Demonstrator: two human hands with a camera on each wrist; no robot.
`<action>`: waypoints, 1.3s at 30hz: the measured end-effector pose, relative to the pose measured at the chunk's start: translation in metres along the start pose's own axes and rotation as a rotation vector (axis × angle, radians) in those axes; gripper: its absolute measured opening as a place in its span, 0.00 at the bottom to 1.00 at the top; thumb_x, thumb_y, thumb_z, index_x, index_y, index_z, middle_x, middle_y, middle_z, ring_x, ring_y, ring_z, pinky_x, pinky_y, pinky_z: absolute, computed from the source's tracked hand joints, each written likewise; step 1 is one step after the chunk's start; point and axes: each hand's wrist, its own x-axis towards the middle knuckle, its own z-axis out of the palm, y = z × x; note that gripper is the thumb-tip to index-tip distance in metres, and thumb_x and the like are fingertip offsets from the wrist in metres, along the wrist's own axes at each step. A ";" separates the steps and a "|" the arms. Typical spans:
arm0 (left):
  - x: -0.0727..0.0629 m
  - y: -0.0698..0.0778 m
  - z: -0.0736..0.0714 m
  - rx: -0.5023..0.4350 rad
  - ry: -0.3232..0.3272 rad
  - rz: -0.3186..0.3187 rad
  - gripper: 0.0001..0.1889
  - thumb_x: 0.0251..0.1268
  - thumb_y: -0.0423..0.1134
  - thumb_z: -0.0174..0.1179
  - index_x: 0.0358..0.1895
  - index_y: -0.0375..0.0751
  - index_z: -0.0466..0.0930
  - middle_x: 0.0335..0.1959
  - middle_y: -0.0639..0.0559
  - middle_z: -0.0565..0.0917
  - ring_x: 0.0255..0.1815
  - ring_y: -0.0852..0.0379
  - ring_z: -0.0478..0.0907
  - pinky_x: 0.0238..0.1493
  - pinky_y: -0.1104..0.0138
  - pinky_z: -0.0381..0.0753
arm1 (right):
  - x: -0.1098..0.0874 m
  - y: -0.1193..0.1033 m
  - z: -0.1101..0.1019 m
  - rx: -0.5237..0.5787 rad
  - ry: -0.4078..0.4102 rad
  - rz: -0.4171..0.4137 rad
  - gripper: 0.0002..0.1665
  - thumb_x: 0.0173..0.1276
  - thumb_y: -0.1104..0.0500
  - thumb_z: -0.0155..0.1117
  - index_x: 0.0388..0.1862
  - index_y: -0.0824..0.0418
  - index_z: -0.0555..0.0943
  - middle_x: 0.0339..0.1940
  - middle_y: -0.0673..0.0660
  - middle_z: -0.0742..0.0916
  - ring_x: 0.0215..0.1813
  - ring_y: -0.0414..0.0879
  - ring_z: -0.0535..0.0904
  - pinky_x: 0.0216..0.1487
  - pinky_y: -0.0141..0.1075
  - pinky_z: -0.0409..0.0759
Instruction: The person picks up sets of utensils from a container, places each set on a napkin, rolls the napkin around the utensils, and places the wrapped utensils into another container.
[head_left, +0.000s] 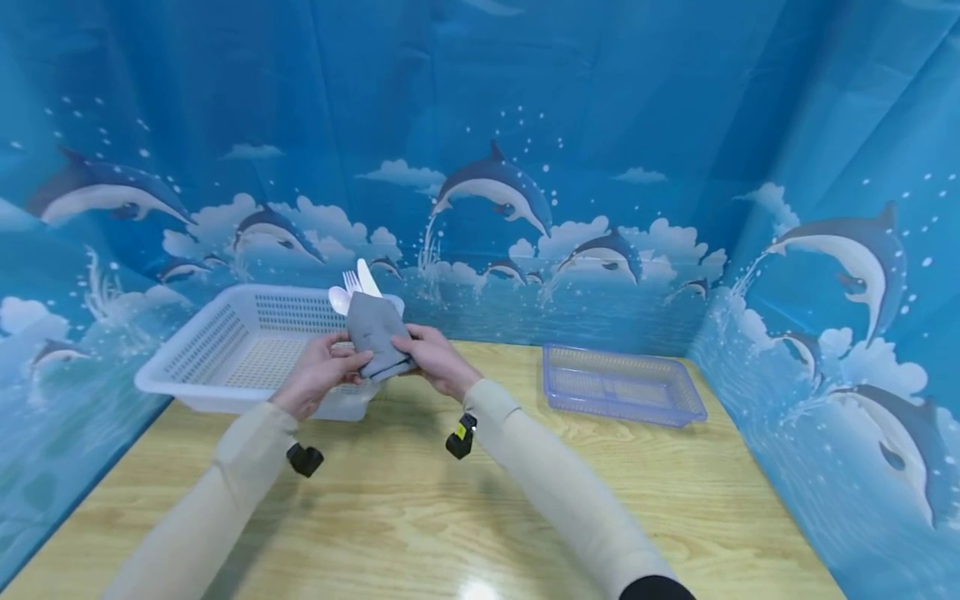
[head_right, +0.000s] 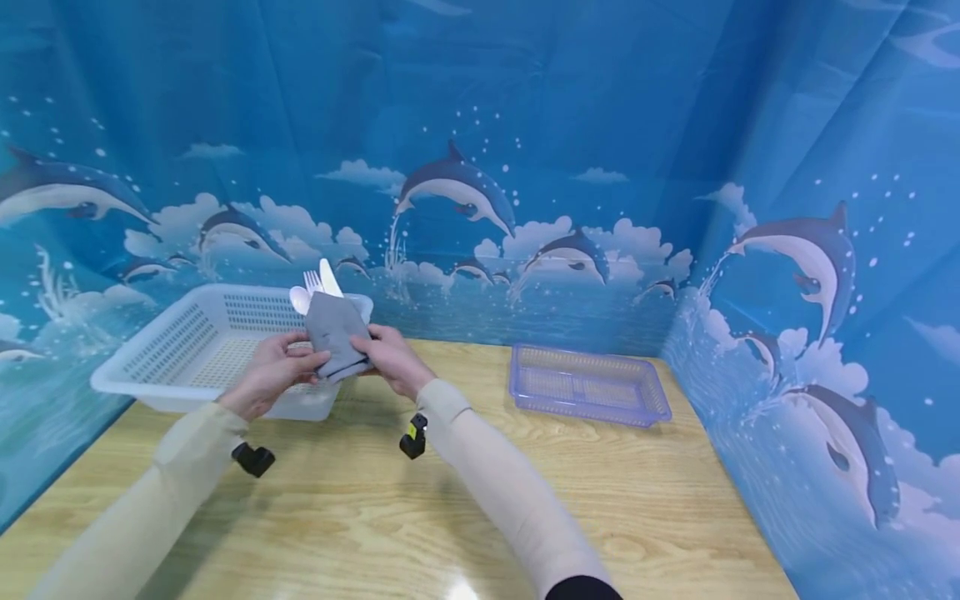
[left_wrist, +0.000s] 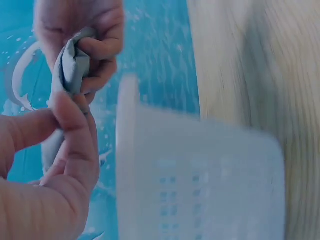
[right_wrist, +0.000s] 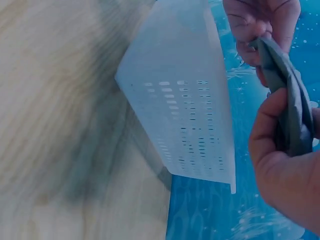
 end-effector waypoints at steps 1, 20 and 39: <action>0.000 0.000 -0.002 0.036 0.029 0.009 0.35 0.72 0.37 0.57 0.75 0.35 0.51 0.49 0.38 0.82 0.31 0.60 0.82 0.43 0.61 0.84 | 0.003 -0.001 0.002 -0.031 0.008 -0.004 0.25 0.78 0.55 0.52 0.71 0.57 0.69 0.55 0.58 0.81 0.44 0.46 0.82 0.49 0.44 0.82; -0.007 -0.018 -0.036 0.591 0.152 0.116 0.22 0.64 0.33 0.61 0.60 0.36 0.69 0.30 0.44 0.78 0.27 0.52 0.74 0.26 0.63 0.71 | 0.051 -0.002 0.056 -0.689 0.001 -0.123 0.25 0.76 0.60 0.54 0.70 0.59 0.71 0.68 0.57 0.77 0.66 0.49 0.74 0.59 0.38 0.77; 0.009 -0.021 -0.037 0.851 0.023 0.033 0.13 0.56 0.39 0.66 0.34 0.37 0.70 0.32 0.43 0.77 0.34 0.47 0.74 0.37 0.57 0.72 | 0.071 0.003 0.067 -1.123 -0.177 -0.078 0.19 0.70 0.67 0.53 0.59 0.61 0.77 0.53 0.55 0.84 0.45 0.43 0.77 0.41 0.31 0.71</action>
